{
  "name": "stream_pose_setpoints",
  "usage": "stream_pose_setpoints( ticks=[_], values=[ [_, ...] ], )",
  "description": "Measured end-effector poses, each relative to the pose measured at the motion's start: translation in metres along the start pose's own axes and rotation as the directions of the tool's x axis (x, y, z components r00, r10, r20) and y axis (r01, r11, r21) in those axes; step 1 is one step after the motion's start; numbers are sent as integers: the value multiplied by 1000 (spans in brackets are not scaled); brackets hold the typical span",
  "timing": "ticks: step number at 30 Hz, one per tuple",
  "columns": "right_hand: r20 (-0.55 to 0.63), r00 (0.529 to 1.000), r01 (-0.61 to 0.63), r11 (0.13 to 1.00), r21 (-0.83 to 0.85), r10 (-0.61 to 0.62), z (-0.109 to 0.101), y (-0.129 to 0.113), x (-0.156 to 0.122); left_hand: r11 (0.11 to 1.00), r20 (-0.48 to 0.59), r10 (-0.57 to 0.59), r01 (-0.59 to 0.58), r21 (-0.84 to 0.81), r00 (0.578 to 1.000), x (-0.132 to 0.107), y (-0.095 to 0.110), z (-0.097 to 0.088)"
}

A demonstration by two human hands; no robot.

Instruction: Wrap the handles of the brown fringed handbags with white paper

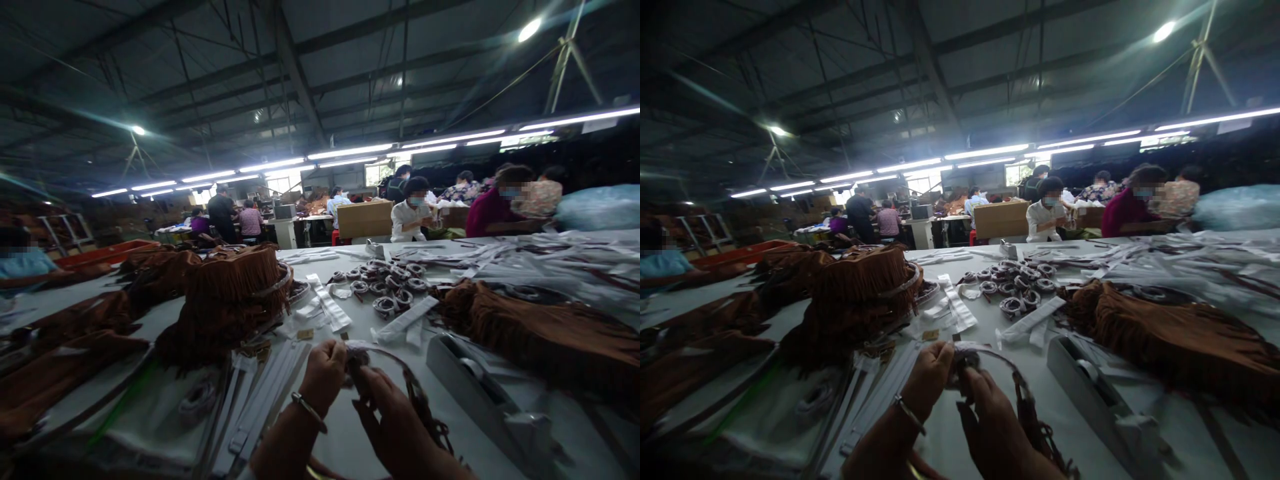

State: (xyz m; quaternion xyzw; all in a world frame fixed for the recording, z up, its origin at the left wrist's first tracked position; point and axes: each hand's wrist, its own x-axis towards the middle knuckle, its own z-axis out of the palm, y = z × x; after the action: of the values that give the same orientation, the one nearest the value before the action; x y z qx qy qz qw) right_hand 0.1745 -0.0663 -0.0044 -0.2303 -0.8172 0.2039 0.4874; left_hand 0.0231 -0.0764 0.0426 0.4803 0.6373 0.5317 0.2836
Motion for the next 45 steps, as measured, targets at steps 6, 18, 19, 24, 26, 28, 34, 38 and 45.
stream_pose_setpoints(
  ticks=[6, 18, 19, 24, 26, 28, 34, 38, 45],
  values=[
    [140, 976, 198, 942, -270, -165, -36, -10, 51, 930, 78, 218, -231, 285, 973, -16, 10, -3],
    [334, 833, -547, 745, 382, 440, -29, 22, 60, 769, 151, 485, -503, 395, 861, -31, -10, 4],
    [334, 831, -550, 744, 379, 445, -30, 21, 60, 764, 156, 492, -511, 394, 857, -33, -10, 4],
    [454, 753, -634, 709, 308, 476, -32, 18, 61, 748, 211, 489, -531, 398, 847, -35, -9, -1],
    [388, 790, -588, 765, 263, 474, -32, 16, 59, 766, 278, 437, -516, 383, 855, -34, -7, -5],
    [299, 866, -464, 866, 186, 400, -33, 11, 55, 796, 373, 352, -484, 364, 859, -31, -3, -10],
    [173, 985, 21, 999, -31, -15, -32, 4, 40, 936, 577, 122, -287, 203, 807, -22, 10, -21],
    [127, 969, 225, 969, -100, -212, -33, 6, 34, 974, 606, 97, -201, 106, 789, -23, 10, -22],
    [153, 940, 329, 930, -161, -306, -36, 5, 30, 991, 568, -68, 122, -57, 820, -28, 0, -12]
  ],
)
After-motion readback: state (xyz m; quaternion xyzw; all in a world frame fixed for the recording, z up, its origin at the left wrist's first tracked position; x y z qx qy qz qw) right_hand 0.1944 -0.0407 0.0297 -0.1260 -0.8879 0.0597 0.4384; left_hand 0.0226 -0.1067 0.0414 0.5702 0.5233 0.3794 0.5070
